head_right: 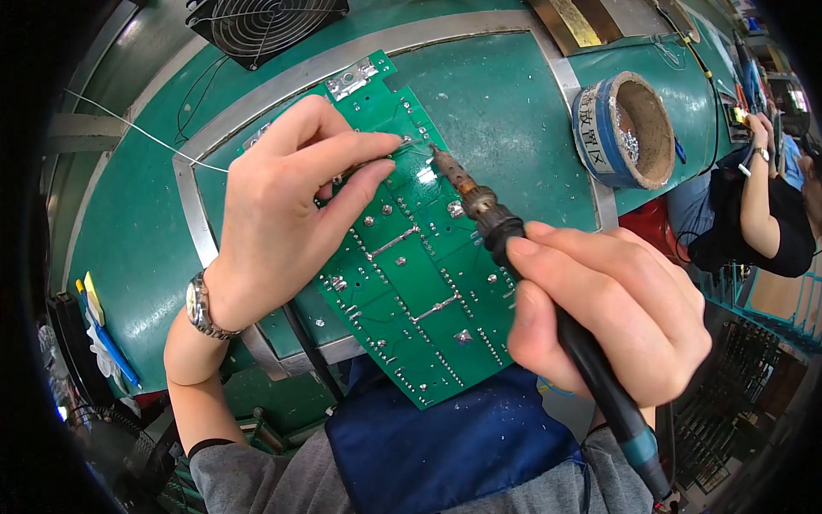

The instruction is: The person places a circuit board on a workbench and solders connections using a soldering iron and solder wire. The person then turns the circuit board over, touches and solders components on the opposite side, and flips the board back to solder additional joints.

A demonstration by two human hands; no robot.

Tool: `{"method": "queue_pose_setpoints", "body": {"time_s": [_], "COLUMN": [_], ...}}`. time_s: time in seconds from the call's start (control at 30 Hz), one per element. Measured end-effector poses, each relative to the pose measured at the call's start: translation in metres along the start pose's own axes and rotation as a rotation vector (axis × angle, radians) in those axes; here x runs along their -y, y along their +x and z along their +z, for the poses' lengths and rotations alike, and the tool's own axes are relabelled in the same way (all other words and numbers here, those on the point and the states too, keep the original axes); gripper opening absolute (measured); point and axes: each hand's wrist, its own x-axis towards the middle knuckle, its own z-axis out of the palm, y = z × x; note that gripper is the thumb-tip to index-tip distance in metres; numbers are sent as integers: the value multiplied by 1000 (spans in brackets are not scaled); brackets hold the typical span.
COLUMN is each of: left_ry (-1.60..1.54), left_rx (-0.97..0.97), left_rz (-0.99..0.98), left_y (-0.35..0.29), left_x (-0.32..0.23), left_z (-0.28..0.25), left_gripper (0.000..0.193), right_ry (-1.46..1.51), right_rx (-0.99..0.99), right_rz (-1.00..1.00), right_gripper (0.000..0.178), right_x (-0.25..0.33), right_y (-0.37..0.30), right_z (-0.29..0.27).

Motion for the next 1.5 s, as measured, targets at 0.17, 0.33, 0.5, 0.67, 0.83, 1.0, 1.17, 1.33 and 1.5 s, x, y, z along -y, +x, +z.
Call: {"method": "queue_pose_setpoints", "body": {"time_s": [0.17,0.33,0.5,0.67,0.83,1.0,1.17,1.33,1.5], "left_ry": [22,-13,-28,-39,-32,-8,-44,-40,-36], "left_rx": [29,73,111,102,94,136,144,142,93], "left_rz": [4,19,24,25,36,40,53,85,87], "left_y": [-4,-6,-7,-10,-6,-11,-12,-12,-10], "left_x": [-3,-7,-8,-6,-13,-16,-16,-15,-17], "left_z": [-1,2,5,8,1,4,8,14,10], "left_gripper": [17,17,18,18,18,19,20,21,22], "right_ry": [4,70,51,53,37,50,88,67,59], "right_rx": [-38,-13,44,69,-6,35,34,84,87], "right_rz": [35,47,21,-11,37,78,75,59,35], "right_gripper": [15,15,18,21,17,17,17,18,19], "right_x": [5,7,8,6,9,11,10,15,13], "right_y": [-15,-17,-14,-14,-23,-29,-29,-25,-26], "right_z": [-10,-10,-10,-5,-21,-23,-18,-18,-20]}}
